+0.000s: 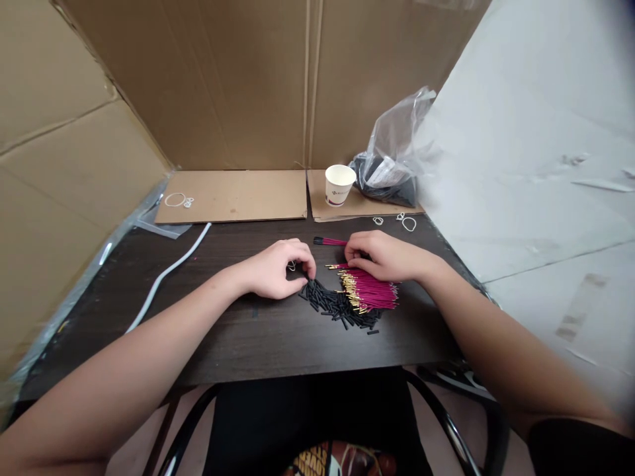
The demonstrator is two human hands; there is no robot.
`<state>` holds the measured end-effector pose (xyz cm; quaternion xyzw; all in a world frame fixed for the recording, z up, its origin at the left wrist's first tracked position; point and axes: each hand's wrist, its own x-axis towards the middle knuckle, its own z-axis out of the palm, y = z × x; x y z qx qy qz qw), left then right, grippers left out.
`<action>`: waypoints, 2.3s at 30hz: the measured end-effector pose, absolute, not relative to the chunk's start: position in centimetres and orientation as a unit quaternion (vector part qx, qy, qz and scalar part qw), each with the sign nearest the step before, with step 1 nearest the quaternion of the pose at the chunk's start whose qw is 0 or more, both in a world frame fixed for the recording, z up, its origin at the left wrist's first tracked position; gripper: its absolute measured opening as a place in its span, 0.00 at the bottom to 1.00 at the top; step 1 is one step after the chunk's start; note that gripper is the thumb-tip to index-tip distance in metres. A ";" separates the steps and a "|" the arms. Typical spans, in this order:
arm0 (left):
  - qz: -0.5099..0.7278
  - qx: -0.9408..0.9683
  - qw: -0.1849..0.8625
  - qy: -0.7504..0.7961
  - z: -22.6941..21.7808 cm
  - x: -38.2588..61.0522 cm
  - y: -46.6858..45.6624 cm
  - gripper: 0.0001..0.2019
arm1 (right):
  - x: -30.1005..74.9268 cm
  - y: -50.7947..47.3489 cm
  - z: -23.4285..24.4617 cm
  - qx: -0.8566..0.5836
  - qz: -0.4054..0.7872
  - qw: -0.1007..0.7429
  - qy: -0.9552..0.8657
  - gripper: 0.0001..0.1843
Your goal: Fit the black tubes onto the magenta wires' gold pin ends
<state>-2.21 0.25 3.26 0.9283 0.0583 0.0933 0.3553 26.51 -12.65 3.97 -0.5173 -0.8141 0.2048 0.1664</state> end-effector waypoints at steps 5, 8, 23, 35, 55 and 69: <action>0.088 0.929 0.352 0.080 3.1 -1.9 0.2 0.04 | 26.1 -12.7 4.1 -0.536 0.196 0.136 -0.810 0.09; 0.091 0.927 0.351 0.092 2.9 -1.8 0.1 0.06 | 25.8 -12.8 4.0 -0.554 0.183 0.116 -0.804 0.09; 0.140 0.922 0.339 0.125 1.7 -1.4 -0.5 0.10 | 25.9 -13.0 4.3 -0.526 0.119 0.251 -0.804 0.11; 0.149 0.920 0.336 0.137 1.5 -1.3 -0.7 0.07 | 25.4 -13.0 3.8 -0.569 0.172 0.200 -0.779 0.10; 0.182 0.831 0.467 0.239 1.7 -0.9 -0.6 0.11 | 24.1 -13.2 3.4 -0.515 0.129 0.288 -0.797 0.11; 0.211 0.820 0.468 0.253 1.4 -0.6 -1.2 0.11 | 23.4 -13.2 2.9 -0.527 0.107 0.307 -0.785 0.11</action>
